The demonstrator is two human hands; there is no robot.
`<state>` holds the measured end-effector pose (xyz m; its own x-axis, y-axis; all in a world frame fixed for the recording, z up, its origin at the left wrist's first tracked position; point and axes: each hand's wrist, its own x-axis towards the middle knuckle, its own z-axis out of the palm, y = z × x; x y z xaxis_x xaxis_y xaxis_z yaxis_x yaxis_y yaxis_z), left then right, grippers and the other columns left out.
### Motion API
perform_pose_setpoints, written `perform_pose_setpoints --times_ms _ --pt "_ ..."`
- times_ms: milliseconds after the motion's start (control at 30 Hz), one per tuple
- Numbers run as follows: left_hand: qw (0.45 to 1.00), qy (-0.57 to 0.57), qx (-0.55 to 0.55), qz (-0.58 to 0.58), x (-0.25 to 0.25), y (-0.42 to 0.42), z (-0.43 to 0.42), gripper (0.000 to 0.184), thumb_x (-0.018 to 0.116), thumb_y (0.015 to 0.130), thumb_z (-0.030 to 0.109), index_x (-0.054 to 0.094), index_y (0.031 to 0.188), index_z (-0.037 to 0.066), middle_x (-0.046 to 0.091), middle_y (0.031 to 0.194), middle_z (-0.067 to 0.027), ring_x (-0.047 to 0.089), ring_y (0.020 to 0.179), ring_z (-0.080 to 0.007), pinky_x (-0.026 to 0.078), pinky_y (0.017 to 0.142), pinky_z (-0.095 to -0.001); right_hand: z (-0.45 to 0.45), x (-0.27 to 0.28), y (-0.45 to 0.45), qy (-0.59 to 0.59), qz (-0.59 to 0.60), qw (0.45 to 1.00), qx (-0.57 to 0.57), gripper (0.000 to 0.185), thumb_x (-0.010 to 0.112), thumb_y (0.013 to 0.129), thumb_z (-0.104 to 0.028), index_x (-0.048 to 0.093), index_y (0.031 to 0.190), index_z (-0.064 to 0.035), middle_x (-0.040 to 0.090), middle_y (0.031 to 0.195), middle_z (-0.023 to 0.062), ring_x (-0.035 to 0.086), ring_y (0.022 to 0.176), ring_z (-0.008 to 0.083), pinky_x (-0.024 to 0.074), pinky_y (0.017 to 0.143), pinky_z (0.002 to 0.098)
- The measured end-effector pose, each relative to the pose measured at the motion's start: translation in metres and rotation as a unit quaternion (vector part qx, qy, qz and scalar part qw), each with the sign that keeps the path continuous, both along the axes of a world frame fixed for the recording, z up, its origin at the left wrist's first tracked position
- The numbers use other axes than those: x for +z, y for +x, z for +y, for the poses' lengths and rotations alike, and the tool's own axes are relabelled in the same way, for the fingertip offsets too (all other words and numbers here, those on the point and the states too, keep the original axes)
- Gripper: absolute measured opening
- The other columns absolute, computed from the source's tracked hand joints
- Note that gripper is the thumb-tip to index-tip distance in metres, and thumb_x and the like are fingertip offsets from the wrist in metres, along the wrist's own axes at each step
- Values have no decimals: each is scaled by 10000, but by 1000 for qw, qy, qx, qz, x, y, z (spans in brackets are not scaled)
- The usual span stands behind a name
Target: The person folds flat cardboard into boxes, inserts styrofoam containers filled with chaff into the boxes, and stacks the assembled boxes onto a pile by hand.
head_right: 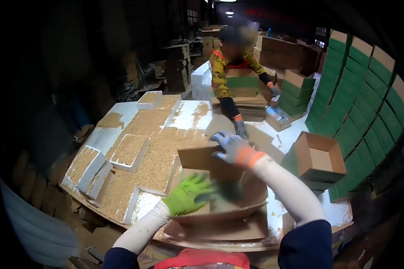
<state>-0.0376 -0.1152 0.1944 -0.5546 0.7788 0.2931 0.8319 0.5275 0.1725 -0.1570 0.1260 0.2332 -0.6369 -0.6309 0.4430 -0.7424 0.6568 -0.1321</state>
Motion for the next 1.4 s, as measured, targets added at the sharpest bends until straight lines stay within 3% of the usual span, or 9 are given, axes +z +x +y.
perform_pose_setpoints --times_ms 300,400,467,600,767,967,1033,1200,1400 --pt "981 168 22 -98 -30 -32 -5 393 660 844 258 670 1229 184 581 1367 -49 431 1354 -339 247 1176 -494 32 19 140 167 -388 897 128 704 693 856 -494 522 1374 -50 628 1232 187 598 1155 260 447 1021 380" --pt "678 443 -33 -586 -14 -50 -35 390 546 935 212 615 1316 169 559 1406 -65 460 1339 -315 340 1135 -413 43 7 78 11 -631 774 46 554 809 805 -292 622 1288 -98 676 1202 70 635 1071 159 500 936 333" --pt "977 203 2 -72 -27 -47 -22 299 595 885 177 665 1171 128 606 1296 -90 572 1153 -299 428 1034 -402 38 21 70 127 -432 893 -13 553 776 805 -346 617 1264 -81 683 1146 98 646 1024 191 499 932 340" --pt "986 83 142 17 -20 -33 -8 440 674 823 271 634 1232 113 573 1307 -128 504 1226 -291 376 1043 -439 22 74 17 -225 -27 973 -40 313 681 849 -122 642 1157 -87 653 1067 125 636 1003 287 497 912 389" --pt "910 193 264 254 -30 -19 -15 869 720 746 544 464 1412 49 436 1456 -179 358 1361 -387 268 1077 -566 15 -41 36 204 122 955 -179 769 481 907 -638 475 1411 -58 451 1429 263 419 1337 420 326 1110 490" --pt "841 192 441 -248 -54 -6 -9 929 759 750 563 446 1377 -48 675 1044 -261 667 974 -399 527 832 -424 104 -75 29 177 -143 952 -204 699 500 933 -627 559 1278 -22 612 1184 243 643 1011 358 520 872 436" --pt "844 179 416 -289 -10 14 -3 930 768 757 527 434 1389 -68 684 1003 -251 687 853 -375 550 732 -403 82 5 61 -30 -622 735 -267 687 407 919 -733 694 1032 -118 496 568 -8 469 454 115 388 467 254" --pt "928 270 240 92 4 43 17 923 728 794 579 445 1379 -77 657 1076 -270 684 912 -354 558 757 -375 120 28 117 -379 -796 470 -50 863 475 913 -683 287 1524 -103 457 1449 223 608 1115 475 547 840 610" --pt "780 553 182 -227 -56 38 -28 925 735 837 407 269 1505 -31 556 1301 -298 631 1068 -412 526 900 -419 129 -164 205 -303 -503 796 -146 803 633 893 -484 321 1495 -54 451 1461 198 427 1347 372 375 1092 528"
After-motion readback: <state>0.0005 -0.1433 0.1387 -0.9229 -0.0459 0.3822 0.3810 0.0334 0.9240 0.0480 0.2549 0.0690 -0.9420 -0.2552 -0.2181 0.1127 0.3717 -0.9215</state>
